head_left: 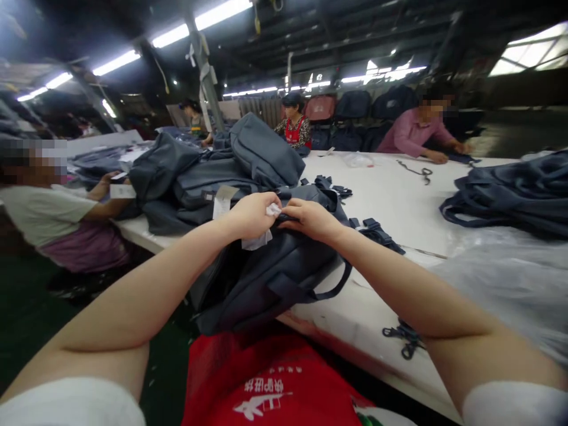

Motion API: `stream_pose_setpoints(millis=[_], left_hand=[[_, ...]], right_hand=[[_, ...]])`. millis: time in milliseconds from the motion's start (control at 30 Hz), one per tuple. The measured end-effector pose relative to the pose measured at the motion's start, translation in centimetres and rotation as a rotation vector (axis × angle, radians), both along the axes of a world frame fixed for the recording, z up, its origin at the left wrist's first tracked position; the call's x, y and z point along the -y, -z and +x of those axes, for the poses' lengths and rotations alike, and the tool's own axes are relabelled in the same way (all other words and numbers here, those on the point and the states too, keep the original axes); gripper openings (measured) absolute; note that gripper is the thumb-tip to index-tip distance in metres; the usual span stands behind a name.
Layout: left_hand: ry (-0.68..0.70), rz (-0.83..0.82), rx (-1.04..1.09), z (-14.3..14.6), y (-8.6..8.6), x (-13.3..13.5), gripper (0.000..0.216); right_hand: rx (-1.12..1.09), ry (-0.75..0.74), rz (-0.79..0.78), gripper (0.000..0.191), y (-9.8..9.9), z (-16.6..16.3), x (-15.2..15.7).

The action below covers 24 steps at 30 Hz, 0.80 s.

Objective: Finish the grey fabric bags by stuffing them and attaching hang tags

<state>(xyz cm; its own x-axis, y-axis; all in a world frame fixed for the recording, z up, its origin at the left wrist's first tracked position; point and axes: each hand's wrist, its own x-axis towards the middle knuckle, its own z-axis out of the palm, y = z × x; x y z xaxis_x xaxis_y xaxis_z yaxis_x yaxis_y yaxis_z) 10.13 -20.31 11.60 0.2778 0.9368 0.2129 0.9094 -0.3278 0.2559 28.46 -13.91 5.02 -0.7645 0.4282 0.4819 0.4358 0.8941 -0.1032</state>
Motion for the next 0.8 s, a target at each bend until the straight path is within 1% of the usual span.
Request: stream_pose_setpoints(millis=[100, 233, 300, 400, 500, 567, 600, 633, 700, 800], left_hand=[[-0.012, -0.006, 0.077, -0.7, -0.3, 1.2, 0.020], [-0.025, 0.067, 0.025, -2.1, -0.4, 3.5, 0.022], [-0.018, 0.057, 0.044, -3.4, 0.0, 4.6, 0.021], [-0.026, -0.055, 0.173, -6.1, 0.9, 6.4, 0.016], [-0.079, -0.200, 0.382, -9.5, 2.5, 8.7, 0.020], [-0.157, -0.264, 0.547, -12.0, 4.5, 10.7, 0.025], [-0.216, -0.282, 0.632, -13.4, 5.8, 11.7, 0.028], [-0.283, -0.297, 0.712, -14.7, 7.5, 12.8, 0.031], [-0.412, -0.290, 0.891, -16.9, 11.3, 14.7, 0.039], [-0.563, -0.292, 1.192, -18.6, 17.2, 16.6, 0.045]], right_hand=[[0.036, 0.029, 0.108, 0.036, -0.2, -0.3, 0.4], [-0.024, 0.095, 0.273, 0.046, 0.2, 0.1, 0.3], [-0.066, 0.131, 0.316, 0.050, 0.6, 0.7, -0.3], [-0.085, 0.146, 0.306, 0.054, 1.2, 1.3, -1.1], [-0.078, 0.151, 0.289, 0.055, 1.6, 1.4, -1.9], [-0.077, 0.179, 0.278, 0.055, 1.8, 1.3, -2.5], [-0.079, 0.201, 0.267, 0.055, 1.8, 1.3, -2.9], [-0.085, 0.227, 0.252, 0.054, 1.8, 1.3, -3.2], [-0.097, 0.266, 0.211, 0.053, 1.7, 1.3, -4.0], [-0.086, 0.233, 0.123, 0.050, 1.7, 0.8, -5.1]])
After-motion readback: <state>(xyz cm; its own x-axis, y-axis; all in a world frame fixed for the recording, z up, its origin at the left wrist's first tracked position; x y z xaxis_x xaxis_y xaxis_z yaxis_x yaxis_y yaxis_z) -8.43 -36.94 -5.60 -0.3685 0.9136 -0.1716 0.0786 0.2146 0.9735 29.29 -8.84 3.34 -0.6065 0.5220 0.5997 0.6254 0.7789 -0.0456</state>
